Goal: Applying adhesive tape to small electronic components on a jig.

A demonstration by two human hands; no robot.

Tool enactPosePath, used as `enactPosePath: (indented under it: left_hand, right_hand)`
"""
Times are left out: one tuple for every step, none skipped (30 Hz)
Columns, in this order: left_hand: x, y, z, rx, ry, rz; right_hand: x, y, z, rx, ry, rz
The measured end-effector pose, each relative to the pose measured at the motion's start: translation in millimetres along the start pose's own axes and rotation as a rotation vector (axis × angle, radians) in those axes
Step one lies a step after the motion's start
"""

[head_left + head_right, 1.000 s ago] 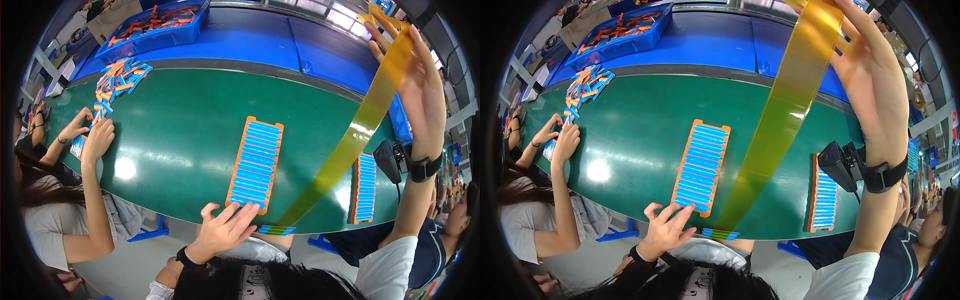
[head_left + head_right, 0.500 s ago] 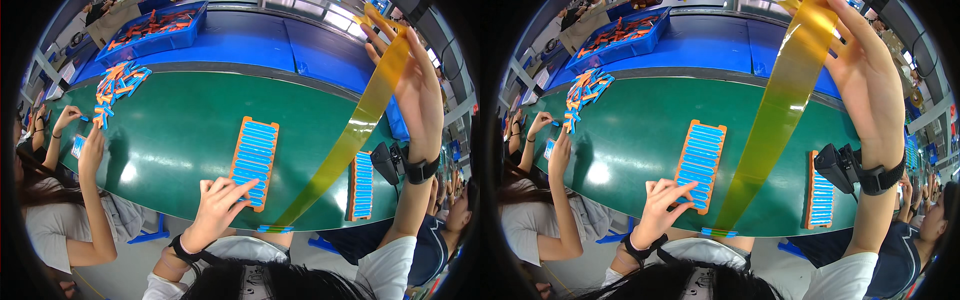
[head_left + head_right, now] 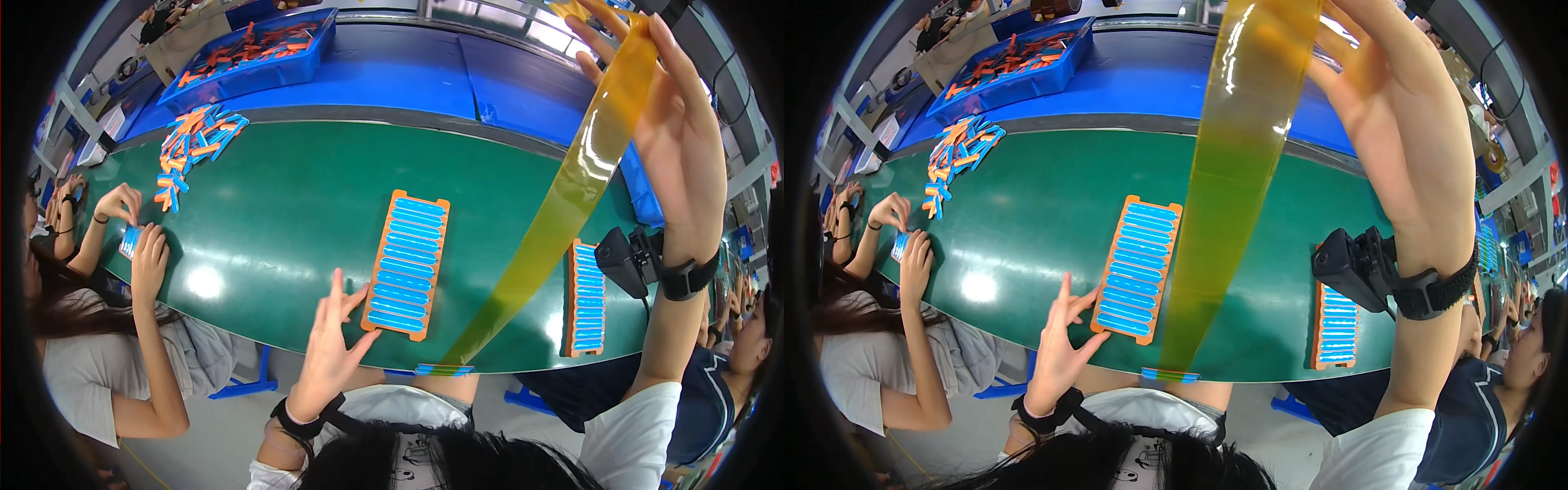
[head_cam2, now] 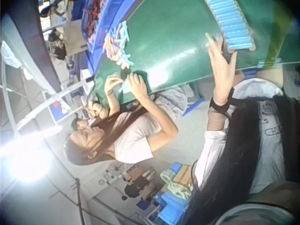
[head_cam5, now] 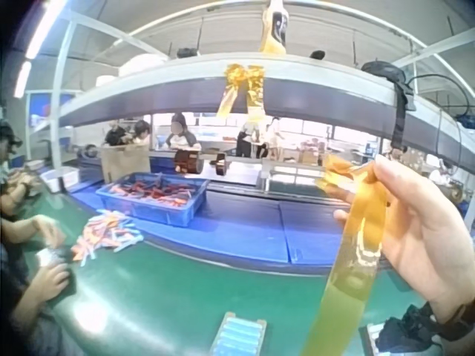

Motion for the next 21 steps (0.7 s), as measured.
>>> enactPosePath:
  left_hand:
    - [1.6,-0.4,-0.8,0.024,-0.039,0.012]
    - [2.4,-1.3,-0.5,0.048,-0.078,0.025]
    - [5.5,-1.9,-0.3,0.053,-0.081,0.024]
    - [4.3,-4.4,0.5,0.060,-0.084,0.070]
    - [3.1,-7.7,2.0,0.066,-0.087,0.118]
    - [7.0,-12.0,5.9,0.069,-0.088,0.120]
    - [10.7,-16.9,8.5,0.046,-0.087,0.134]
    - [13.8,-20.9,10.6,0.023,-0.086,0.149]
    - [16.1,-24.1,10.8,0.001,-0.121,0.160]
    - [17.5,-26.6,11.2,-0.001,-0.122,0.166]
    - [18.1,-28.8,15.4,0.039,-0.078,0.175]
    - [19.6,-29.0,20.4,0.082,-0.038,0.180]
    - [14.4,-29.3,23.0,0.057,-0.011,0.179]
    - [8.7,-30.3,26.8,0.061,-0.015,0.182]
    - [5.3,-31.8,34.1,0.123,-0.113,0.149]
    - [3.1,-33.1,43.3,0.186,-0.211,0.114]
    - [19.6,-28.8,45.8,0.101,-0.395,-0.042]
    - [34.6,-35.5,45.1,0.081,-0.431,-0.109]
    - [41.1,-42.1,42.0,0.057,-0.358,-0.100]
    - [45.3,-47.4,39.9,0.032,-0.287,-0.092]
    - [48.9,-49.2,41.9,0.031,-0.289,-0.089]
  right_hand:
    - [4.7,1.3,-2.8,-0.015,0.005,-0.014]
    - [11.9,2.2,-2.2,-0.029,0.011,-0.029]
    - [19.8,1.3,-4.7,-0.045,0.011,-0.040]
    - [25.8,5.9,-6.5,-0.060,0.012,-0.051]
    - [34.1,2.9,-8.5,-0.075,0.013,-0.063]
    - [37.9,1.4,-12.0,-0.091,0.017,-0.077]
    - [42.2,0.5,-15.2,-0.107,0.020,-0.092]
    - [47.1,-2.7,-18.6,-0.123,0.023,-0.107]
    - [51.1,-2.3,-20.4,-0.136,0.029,-0.125]
    - [54.9,4.8,-23.3,-0.150,0.035,-0.143]
    - [60.5,-2.9,-24.6,-0.164,0.041,-0.162]
    - [66.0,-1.4,-29.2,-0.178,0.041,-0.177]
    - [72.7,4.7,-29.5,-0.194,0.041,-0.193]
    - [79.9,6.0,-30.2,-0.209,0.042,-0.209]
    - [87.5,6.8,-31.6,-0.224,0.044,-0.225]
    - [94.0,6.6,-35.3,-0.240,0.045,-0.241]
    - [96.6,2.9,-38.0,-0.248,-0.006,-0.212]
    - [105.8,2.9,-40.3,-0.256,0.001,-0.223]
    - [97.2,8.6,-32.7,-0.222,0.005,-0.094]
    - [87.7,13.6,-24.8,-0.186,0.009,0.035]
    - [99.2,21.1,-20.3,-0.135,0.094,-0.217]
Point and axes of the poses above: each hand's wrist, its own y-axis towards the middle knuckle, its own x-axis out of the palm, z = x × y, the point moved 10 cm from there along y, towards the middle knuckle, and after that the axes turned 10 degrees about -y, right-handed, at the moved point
